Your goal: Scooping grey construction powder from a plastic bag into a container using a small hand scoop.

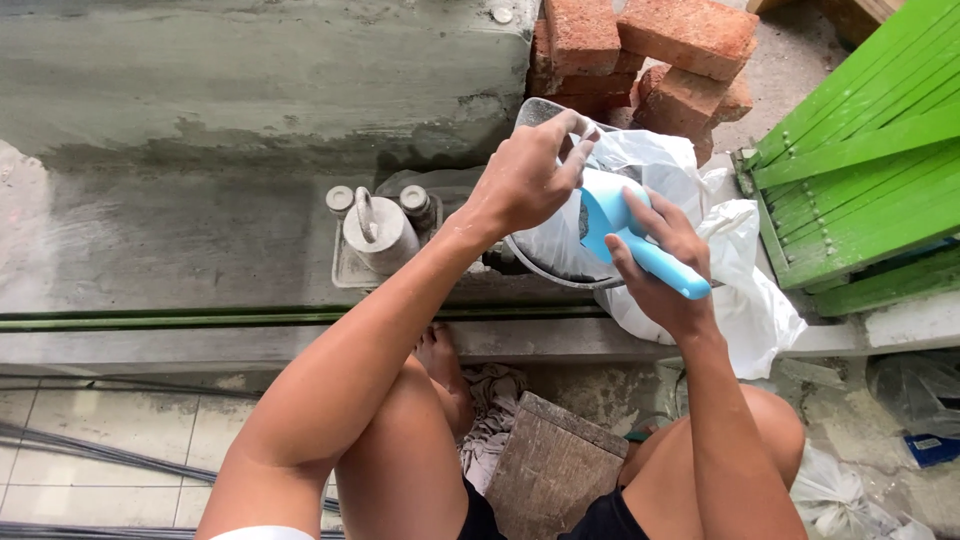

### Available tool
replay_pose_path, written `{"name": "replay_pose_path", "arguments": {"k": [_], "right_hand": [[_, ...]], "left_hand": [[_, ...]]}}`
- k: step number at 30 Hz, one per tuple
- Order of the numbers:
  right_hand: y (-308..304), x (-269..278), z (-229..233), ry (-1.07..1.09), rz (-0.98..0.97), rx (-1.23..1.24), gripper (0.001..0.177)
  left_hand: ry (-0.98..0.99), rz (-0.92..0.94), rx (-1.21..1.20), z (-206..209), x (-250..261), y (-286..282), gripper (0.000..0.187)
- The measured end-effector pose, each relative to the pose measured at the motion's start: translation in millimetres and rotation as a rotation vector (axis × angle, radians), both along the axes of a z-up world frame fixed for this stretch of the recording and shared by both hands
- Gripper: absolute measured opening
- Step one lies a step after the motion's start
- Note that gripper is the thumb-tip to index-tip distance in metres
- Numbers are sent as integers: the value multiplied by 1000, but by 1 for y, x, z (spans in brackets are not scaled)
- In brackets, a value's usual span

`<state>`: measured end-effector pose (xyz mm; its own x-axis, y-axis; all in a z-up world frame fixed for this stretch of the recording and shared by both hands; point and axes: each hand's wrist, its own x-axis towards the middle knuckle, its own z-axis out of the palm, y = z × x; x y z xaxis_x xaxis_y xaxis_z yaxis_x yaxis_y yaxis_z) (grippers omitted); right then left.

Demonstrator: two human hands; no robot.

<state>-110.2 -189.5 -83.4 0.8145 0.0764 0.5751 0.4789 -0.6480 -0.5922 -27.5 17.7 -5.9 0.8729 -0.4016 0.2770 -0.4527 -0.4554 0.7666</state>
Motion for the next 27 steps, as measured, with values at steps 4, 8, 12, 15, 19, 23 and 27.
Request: {"name": "replay_pose_path", "arguments": {"k": [4,8,12,15,19,23,27], "right_hand": [[-5,-7,10,-42,36,-39,45],[-7,-12,14,-114,63,-51,44],[-11,-10,-1,32,132,-81,55],[-19,-15,0,165,256,-167,51],[-20,-18,7,61,234,-123,44],[-25,-22,6,-72,151,-50,43],[-38,-28,-5,-101,92,98,46]], "left_hand": [[5,21,28,-3,6,0,33],[33,34,23,-4,8,0,34],[22,16,33,-6,10,-1,34],[-21,-45,51,1,6,-1,22],[15,0,60,3,6,0,26],[-49,43,86,-2,11,0,28],[-56,166,118,-1,14,0,33]]}}
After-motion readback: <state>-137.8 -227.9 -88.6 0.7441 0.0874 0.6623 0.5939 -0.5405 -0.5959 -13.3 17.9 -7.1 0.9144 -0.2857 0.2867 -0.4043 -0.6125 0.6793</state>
